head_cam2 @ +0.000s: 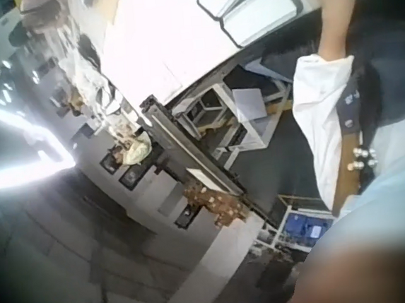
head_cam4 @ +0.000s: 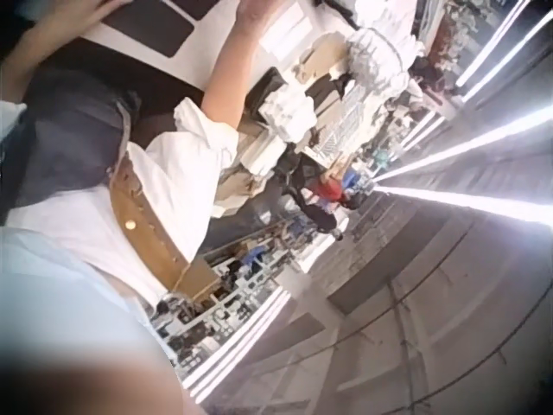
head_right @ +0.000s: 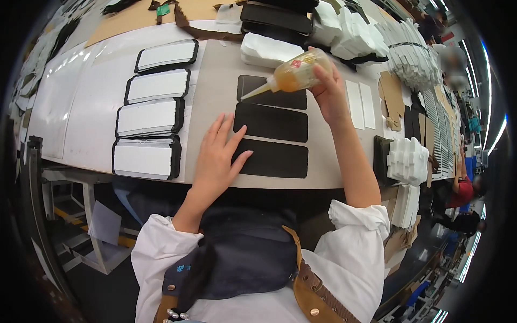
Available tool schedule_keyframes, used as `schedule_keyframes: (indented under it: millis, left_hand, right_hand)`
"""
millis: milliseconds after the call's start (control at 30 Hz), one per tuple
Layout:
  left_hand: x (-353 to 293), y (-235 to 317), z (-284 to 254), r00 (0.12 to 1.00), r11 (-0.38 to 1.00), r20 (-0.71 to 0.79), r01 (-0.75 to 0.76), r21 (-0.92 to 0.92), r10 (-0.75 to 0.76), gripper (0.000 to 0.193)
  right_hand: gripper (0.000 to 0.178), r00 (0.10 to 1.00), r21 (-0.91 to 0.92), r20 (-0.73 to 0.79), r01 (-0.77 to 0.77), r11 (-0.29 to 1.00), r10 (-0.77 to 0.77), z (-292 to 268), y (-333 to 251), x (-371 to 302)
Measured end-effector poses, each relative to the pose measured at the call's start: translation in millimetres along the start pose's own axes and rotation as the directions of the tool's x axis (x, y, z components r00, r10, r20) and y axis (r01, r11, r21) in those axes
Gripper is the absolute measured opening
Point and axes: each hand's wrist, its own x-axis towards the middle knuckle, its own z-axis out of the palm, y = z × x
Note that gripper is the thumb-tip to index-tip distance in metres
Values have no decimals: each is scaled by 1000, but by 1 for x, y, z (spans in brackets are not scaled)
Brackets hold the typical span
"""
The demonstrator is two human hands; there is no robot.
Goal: The person is seen applying glue and attaching protective materials to leather components in a workshop.
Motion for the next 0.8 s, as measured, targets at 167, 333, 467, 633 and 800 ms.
schedule_keyframes:
  millis: [167, 333, 467, 633, 800]
  left_hand:
    - [0, 0, -1, 1000, 999, 6, -29, 13, 29, 51]
    - [2, 2, -1, 1000, 1000, -6, -8, 16, 8, 49]
    - [2, 2, -2, 1000, 1000, -3, -5, 22, 5, 48]
    - [2, 3, -1, 1000, 999, -1, -5, 36, 5, 48]
    - [3, 3, -2, 1000, 999, 0, -11, 39, 11, 48]
  right_hand:
    - [55, 972, 318, -232, 52, 947, 25, -47, -14, 2]
    - [52, 941, -134, -275, 166, 977, -198, -95, -30, -3]
    - [56, 909, -287, -342, 142, 947, -240, -101, -31, -6]
    - [60, 921, -302, -307, 144, 942, -239, -99, -29, -7]
    - [61, 910, -339, -327, 140, 930, -256, -99, -28, -5]
